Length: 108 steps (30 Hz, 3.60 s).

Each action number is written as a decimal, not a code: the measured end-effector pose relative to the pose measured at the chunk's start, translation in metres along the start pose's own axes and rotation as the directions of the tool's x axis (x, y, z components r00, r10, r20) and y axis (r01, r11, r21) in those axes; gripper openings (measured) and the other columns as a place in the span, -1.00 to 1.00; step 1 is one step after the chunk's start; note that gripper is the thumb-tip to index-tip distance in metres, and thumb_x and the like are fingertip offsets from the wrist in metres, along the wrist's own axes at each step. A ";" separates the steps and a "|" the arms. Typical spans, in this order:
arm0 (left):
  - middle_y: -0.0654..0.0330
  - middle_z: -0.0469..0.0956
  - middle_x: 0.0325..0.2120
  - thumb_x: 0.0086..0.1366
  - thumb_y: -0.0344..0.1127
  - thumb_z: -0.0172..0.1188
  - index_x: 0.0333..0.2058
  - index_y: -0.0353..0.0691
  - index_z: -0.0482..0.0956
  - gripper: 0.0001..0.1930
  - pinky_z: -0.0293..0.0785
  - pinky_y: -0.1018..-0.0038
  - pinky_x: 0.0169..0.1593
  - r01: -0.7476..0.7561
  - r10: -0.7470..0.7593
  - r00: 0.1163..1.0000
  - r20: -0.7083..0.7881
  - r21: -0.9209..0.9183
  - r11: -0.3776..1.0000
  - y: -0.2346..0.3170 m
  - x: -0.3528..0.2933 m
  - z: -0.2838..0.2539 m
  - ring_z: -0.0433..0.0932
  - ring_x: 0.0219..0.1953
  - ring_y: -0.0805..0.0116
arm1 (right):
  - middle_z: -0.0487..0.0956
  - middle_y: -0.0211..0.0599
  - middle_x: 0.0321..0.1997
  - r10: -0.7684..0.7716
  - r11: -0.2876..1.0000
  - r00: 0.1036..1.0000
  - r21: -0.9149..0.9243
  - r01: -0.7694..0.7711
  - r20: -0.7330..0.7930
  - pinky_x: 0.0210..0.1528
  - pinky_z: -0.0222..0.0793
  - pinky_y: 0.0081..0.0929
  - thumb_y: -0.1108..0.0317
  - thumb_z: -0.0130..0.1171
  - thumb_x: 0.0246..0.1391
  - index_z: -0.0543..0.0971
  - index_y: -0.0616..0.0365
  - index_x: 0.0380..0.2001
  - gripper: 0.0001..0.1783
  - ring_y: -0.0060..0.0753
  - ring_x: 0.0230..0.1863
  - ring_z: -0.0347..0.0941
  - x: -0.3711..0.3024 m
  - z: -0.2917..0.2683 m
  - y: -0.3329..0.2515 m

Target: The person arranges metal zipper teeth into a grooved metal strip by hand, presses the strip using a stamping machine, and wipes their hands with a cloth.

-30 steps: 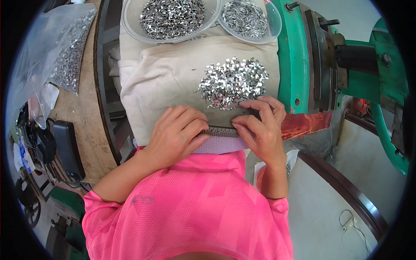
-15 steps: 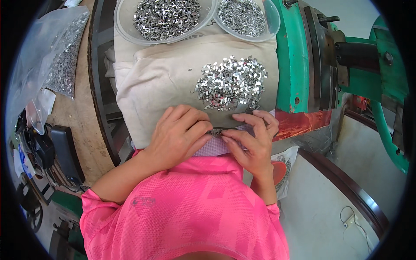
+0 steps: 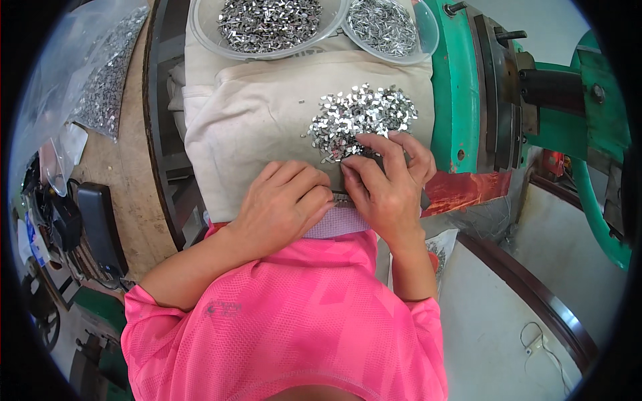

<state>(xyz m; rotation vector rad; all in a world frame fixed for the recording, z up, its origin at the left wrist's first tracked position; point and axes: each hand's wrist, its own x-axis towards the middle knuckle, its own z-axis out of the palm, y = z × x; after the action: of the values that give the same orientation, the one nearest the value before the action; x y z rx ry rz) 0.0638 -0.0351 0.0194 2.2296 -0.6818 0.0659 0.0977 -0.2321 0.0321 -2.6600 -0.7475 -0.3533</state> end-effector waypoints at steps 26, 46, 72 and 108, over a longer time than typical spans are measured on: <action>0.23 0.56 -0.21 -0.01 -0.31 0.45 -0.29 -0.19 0.58 -0.70 0.41 0.30 -0.12 0.056 -0.055 0.998 0.022 -0.044 0.997 -0.006 -0.007 -0.017 0.53 -0.14 0.18 | 0.56 -0.56 0.02 0.005 0.999 0.999 0.041 -0.007 0.050 0.18 0.05 -0.18 0.26 0.42 -0.13 0.68 -0.13 -0.42 -0.85 -0.25 0.17 0.28 0.009 0.002 -0.003; 0.29 0.55 -0.24 0.09 -0.36 0.32 -0.37 -0.19 0.56 -0.86 0.40 0.36 -0.10 0.004 -0.004 1.000 0.019 -0.035 0.999 -0.007 -0.007 -0.011 0.52 -0.12 0.29 | 0.58 -0.56 0.02 -0.001 0.986 0.994 0.165 -0.018 0.113 0.19 0.06 -0.17 0.31 0.43 -0.25 0.74 -0.20 -0.39 -0.77 -0.18 0.17 0.28 -0.005 -0.015 0.013; 0.25 0.55 -0.25 0.07 -0.39 0.32 -0.38 -0.22 0.55 -0.85 0.42 0.36 -0.11 -0.017 0.017 1.000 0.017 -0.008 1.000 -0.006 -0.004 -0.013 0.54 -0.15 0.27 | 0.60 -0.52 -0.01 0.122 0.963 0.989 0.233 -0.139 0.086 0.18 0.07 -0.21 0.24 0.51 -0.23 0.73 -0.12 -0.43 -0.80 -0.11 0.19 0.24 -0.031 -0.020 0.007; 0.12 0.56 -0.21 0.04 -0.49 0.35 -0.34 -0.27 0.56 -0.81 0.42 0.29 -0.16 0.115 -0.109 0.992 -0.065 0.100 0.988 -0.012 0.006 -0.022 0.54 -0.18 0.09 | 0.54 -0.58 0.11 -0.034 0.992 0.990 0.125 0.017 0.139 0.21 0.02 -0.14 0.31 0.43 -0.21 0.65 -0.12 -0.46 -0.83 -0.16 0.22 0.26 0.010 -0.007 0.006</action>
<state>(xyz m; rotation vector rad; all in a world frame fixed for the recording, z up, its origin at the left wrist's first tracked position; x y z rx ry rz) 0.0786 -0.0157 0.0274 2.3518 -0.5304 0.1133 0.1083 -0.2351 0.0399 -2.5802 -0.8185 -0.1221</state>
